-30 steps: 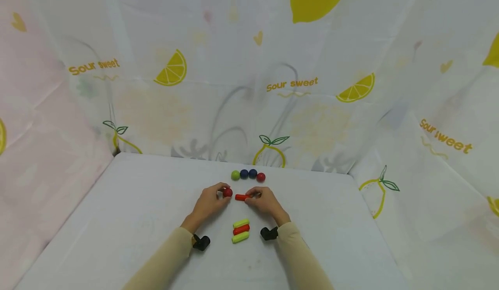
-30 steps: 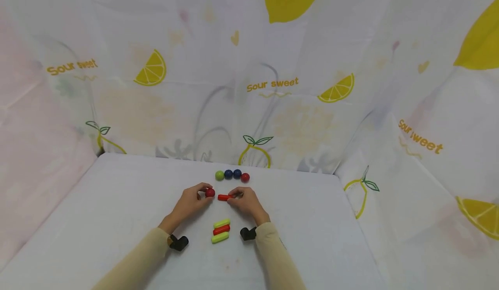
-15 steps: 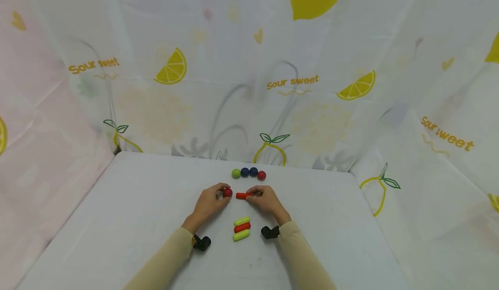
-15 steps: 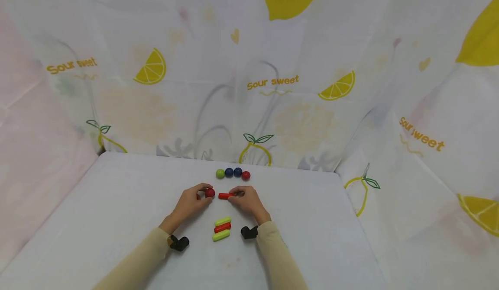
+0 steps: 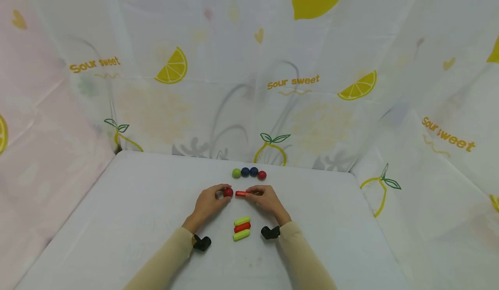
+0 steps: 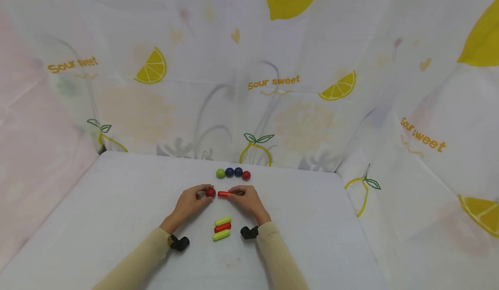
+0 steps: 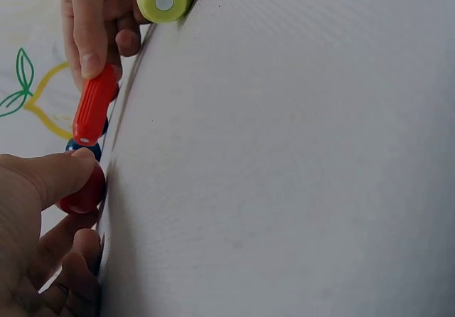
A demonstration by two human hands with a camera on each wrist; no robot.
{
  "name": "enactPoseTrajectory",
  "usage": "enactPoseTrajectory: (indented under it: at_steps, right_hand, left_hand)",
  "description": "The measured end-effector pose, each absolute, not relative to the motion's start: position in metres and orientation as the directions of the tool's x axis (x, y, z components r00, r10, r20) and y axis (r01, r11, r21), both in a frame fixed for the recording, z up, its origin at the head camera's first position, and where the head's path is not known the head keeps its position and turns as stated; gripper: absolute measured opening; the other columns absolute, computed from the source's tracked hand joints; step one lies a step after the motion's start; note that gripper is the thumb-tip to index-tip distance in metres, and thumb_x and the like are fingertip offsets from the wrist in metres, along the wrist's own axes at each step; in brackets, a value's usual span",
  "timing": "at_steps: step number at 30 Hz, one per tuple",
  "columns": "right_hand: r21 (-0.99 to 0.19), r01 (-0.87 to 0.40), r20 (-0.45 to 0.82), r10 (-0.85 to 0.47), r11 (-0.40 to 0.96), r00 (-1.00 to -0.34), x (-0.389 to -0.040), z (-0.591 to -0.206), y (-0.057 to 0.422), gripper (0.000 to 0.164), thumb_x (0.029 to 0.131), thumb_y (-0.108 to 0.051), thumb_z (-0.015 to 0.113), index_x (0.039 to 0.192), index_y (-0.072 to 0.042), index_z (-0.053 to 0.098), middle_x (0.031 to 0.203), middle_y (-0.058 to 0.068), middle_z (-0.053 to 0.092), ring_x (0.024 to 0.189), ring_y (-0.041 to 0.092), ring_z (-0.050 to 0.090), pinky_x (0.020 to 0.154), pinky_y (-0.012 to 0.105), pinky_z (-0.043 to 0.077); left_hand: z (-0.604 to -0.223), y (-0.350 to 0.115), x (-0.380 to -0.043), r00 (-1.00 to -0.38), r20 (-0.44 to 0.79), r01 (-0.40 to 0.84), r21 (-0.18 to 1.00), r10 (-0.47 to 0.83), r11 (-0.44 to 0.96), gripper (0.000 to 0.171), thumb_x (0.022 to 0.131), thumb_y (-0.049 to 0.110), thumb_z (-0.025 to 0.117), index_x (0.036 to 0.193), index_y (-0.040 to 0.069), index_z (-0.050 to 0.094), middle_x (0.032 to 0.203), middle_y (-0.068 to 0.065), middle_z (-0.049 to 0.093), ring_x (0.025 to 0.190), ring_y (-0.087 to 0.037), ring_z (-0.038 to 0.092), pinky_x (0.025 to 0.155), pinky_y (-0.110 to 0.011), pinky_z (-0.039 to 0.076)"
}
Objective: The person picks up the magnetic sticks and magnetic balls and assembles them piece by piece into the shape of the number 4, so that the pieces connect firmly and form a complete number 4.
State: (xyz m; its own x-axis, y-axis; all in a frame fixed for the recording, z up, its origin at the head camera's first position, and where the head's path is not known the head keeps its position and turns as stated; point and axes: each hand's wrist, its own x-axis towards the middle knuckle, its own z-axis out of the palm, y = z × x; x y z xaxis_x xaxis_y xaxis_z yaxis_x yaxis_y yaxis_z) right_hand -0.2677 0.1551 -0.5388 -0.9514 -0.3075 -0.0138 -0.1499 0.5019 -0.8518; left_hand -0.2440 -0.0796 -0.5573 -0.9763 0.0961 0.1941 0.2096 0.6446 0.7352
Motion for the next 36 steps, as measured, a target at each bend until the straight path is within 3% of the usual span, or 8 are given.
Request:
enactPoseTrajectory:
  at_steps: [6, 15, 23, 27, 31, 36]
  right_hand:
    - [-0.85, -0.153, -0.015, -0.314, 0.504, -0.949, -0.267, -0.538, 0.154, 0.02, 0.091, -0.025, 0.073, 0.105, -0.012, 0.076, 0.102, 0.0, 0.069, 0.082, 0.015, 0.057, 0.07, 0.028, 0.048]
    - [-0.84, -0.169, -0.016, -0.334, 0.516, -0.942, -0.268, -0.537, 0.153, 0.02, 0.091, -0.024, 0.072, 0.106, -0.01, 0.076, 0.1, 0.0, 0.069, 0.081, 0.015, 0.057, 0.071, 0.028, 0.048]
    - [-0.841, -0.185, 0.016, -0.318, 0.509, -0.948, -0.279, -0.526, 0.161, 0.031, 0.091, -0.028, 0.071, 0.113, -0.005, 0.07, 0.092, 0.003, 0.067, 0.078, 0.019, 0.062, 0.064, 0.03, 0.05]
    - [-0.823, -0.232, 0.128, -0.229, 0.519, -0.965, -0.289, -0.518, 0.166, 0.033, 0.091, -0.022, 0.072, 0.117, -0.003, 0.067, 0.092, 0.005, 0.064, 0.084, 0.021, 0.061, 0.072, 0.033, 0.051]
    - [-0.785, -0.272, 0.222, -0.157, 0.556, -0.962, -0.298, -0.516, 0.17, 0.042, 0.089, -0.017, 0.074, 0.126, -0.001, 0.062, 0.105, 0.013, 0.062, 0.093, 0.027, 0.061, 0.083, 0.04, 0.05]
    - [-0.753, -0.261, 0.247, -0.107, 0.604, -0.963, -0.303, -0.519, 0.172, 0.051, 0.087, -0.019, 0.074, 0.132, -0.002, 0.056, 0.117, 0.018, 0.058, 0.102, 0.033, 0.058, 0.089, 0.046, 0.048]
  left_hand:
    - [-0.556, -0.08, -0.241, -0.983, 0.147, 0.185, 0.728, 0.114, 0.66, 0.038, 0.083, 0.026, 0.08, 0.12, 0.026, 0.071, 0.093, 0.003, 0.065, 0.068, -0.013, 0.049, 0.059, -0.031, 0.039]
    - [-0.557, -0.081, -0.238, -0.985, 0.137, 0.172, 0.713, 0.106, 0.68, 0.039, 0.084, 0.03, 0.079, 0.122, 0.028, 0.07, 0.086, 0.006, 0.061, 0.068, -0.013, 0.049, 0.057, -0.03, 0.037]
    - [-0.561, -0.08, -0.237, -0.986, 0.146, 0.165, 0.715, 0.085, 0.679, 0.041, 0.084, 0.033, 0.079, 0.123, 0.028, 0.07, 0.081, 0.007, 0.058, 0.068, -0.013, 0.048, 0.058, -0.03, 0.036]
    - [-0.56, -0.078, -0.239, -0.986, 0.142, 0.164, 0.719, 0.087, 0.675, 0.041, 0.084, 0.033, 0.079, 0.124, 0.028, 0.07, 0.084, 0.006, 0.059, 0.069, -0.014, 0.048, 0.059, -0.031, 0.036]
    - [-0.56, -0.078, -0.24, -0.987, 0.137, 0.161, 0.726, 0.089, 0.669, 0.041, 0.084, 0.031, 0.079, 0.124, 0.028, 0.07, 0.082, 0.006, 0.057, 0.069, -0.013, 0.047, 0.058, -0.031, 0.035]
    - [-0.56, -0.079, -0.24, -0.984, 0.147, 0.175, 0.726, 0.098, 0.665, 0.041, 0.084, 0.03, 0.079, 0.124, 0.027, 0.07, 0.077, 0.006, 0.054, 0.067, -0.013, 0.047, 0.057, -0.03, 0.034]
